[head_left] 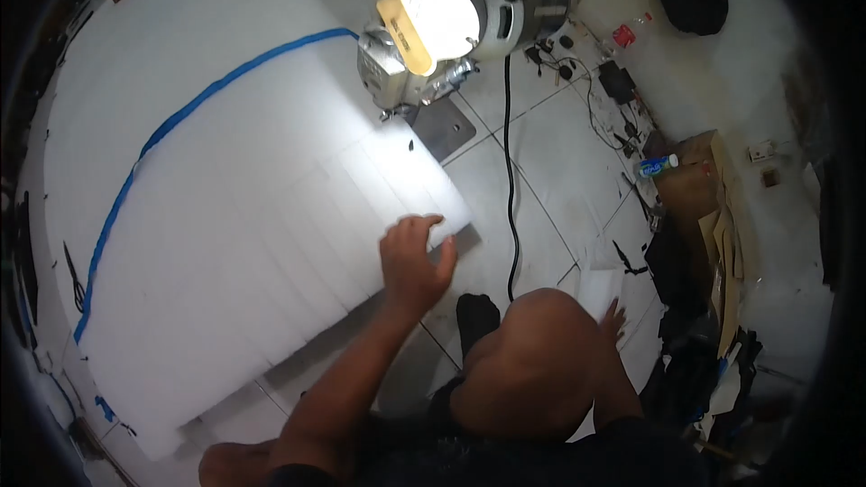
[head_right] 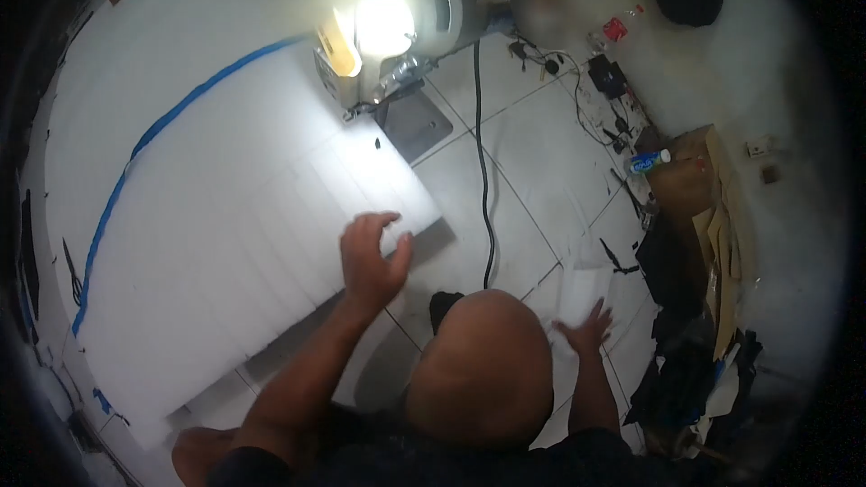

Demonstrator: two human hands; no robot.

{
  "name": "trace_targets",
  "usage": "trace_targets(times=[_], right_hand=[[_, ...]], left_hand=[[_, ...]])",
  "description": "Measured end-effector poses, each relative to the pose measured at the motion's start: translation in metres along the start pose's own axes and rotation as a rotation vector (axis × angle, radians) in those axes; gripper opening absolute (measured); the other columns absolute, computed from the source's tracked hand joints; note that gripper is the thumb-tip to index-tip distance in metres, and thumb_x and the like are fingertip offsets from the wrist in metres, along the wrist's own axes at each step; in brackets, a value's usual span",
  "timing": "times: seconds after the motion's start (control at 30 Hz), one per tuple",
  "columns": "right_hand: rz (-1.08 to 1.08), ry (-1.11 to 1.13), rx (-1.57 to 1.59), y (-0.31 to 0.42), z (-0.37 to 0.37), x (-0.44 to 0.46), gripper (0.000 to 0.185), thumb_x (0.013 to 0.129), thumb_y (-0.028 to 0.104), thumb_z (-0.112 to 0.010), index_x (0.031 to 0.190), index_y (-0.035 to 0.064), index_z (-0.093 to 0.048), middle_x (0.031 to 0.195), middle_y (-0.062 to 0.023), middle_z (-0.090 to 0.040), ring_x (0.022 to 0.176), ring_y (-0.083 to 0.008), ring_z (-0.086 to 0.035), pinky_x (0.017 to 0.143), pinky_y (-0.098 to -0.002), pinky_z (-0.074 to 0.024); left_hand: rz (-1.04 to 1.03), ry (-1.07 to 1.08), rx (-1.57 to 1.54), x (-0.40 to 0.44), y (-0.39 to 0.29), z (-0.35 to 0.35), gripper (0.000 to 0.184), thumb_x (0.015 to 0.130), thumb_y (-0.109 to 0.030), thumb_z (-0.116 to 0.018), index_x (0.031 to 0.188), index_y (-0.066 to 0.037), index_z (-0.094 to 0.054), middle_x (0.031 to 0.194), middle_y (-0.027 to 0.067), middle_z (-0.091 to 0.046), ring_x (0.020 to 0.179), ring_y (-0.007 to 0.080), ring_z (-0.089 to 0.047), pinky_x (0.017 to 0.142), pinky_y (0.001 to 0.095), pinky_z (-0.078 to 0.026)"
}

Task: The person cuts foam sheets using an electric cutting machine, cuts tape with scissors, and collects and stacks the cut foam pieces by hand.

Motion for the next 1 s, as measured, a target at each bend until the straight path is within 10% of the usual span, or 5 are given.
trace_targets(times=[0.1, 0.3, 0.53, 0.77, 1.0], right_hand=[[0.584, -0.53, 0.339, 0.084, 0.067, 0.006, 0.104, 0.075, 0.034, -0.087, 0.156, 0.0104, -0.025, 0.152, -0.0278, -0.03, 0.141, -0.0436, -0.034, 0.114, -0.0535, -0.0316], [1.22, -0.326, 0.545, 0.302, 0.202, 0.015, 0.043, 0.086, 0.012, -0.075, 0.125, 0.0022, -0.06, 0.124, -0.0146, -0.059, 0.116, -0.0302, -0.059, 0.096, -0.0427, -0.0487], [1.756, -0.783, 0.327, 0.501, 0.245, 0.02, 0.049, 0.08, 0.016, -0.077, 0.123, 0.0008, -0.06, 0.12, -0.0179, -0.061, 0.114, -0.0366, -0.058, 0.095, -0.0459, -0.0486], [1.743, -0.46, -0.322, 0.585, 0.273, 0.045, 0.063, 0.083, 0.038, -0.076, 0.134, 0.0083, -0.054, 0.139, -0.0138, -0.055, 0.125, -0.0338, -0.054, 0.104, -0.0412, -0.0449], [1.759, -0.544, -0.197, 0.593, 0.289, 0.052, 0.063, 0.083, 0.038, -0.075, 0.135, 0.0084, -0.054, 0.139, -0.0138, -0.055, 0.126, -0.0337, -0.054, 0.104, -0.0414, -0.0448]], left_hand=[[-0.023, -0.068, 0.223, 0.014, 0.013, 0.006, 0.041, 0.083, -0.028, -0.071, 0.118, -0.009, -0.062, 0.117, 0.0141, -0.058, 0.111, 0.0347, -0.053, 0.096, 0.0494, -0.037], [0.006, -0.054, 0.593, 0.022, 0.022, -0.007, 0.07, 0.083, -0.053, -0.07, 0.14, -0.016, -0.055, 0.147, 0.0231, -0.043, 0.14, 0.0461, -0.033, 0.113, 0.066, -0.018], [0.025, 0.11, 0.741, 0.03, 0.052, -0.029, 0.086, 0.079, -0.075, -0.061, 0.15, -0.027, -0.047, 0.158, 0.0252, -0.03, 0.147, 0.0485, -0.021, 0.113, 0.0726, -0.006], [0.074, 0.178, 0.677, 0.029, 0.062, -0.037, 0.089, 0.076, -0.077, -0.063, 0.149, -0.028, -0.048, 0.159, 0.0259, -0.027, 0.147, 0.0509, -0.018, 0.111, 0.0751, -0.007], [0.014, 0.166, 0.653, 0.029, 0.065, -0.032, 0.084, 0.074, -0.078, -0.063, 0.145, -0.035, -0.052, 0.16, 0.026, -0.025, 0.148, 0.0504, -0.017, 0.11, 0.0765, -0.004]])
Point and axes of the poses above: each hand's wrist, its own x-axis towards the middle knuckle, its own z-axis out of the back of the hand, y = z × x, the point moved 2 cm from there along x, towards the middle knuckle
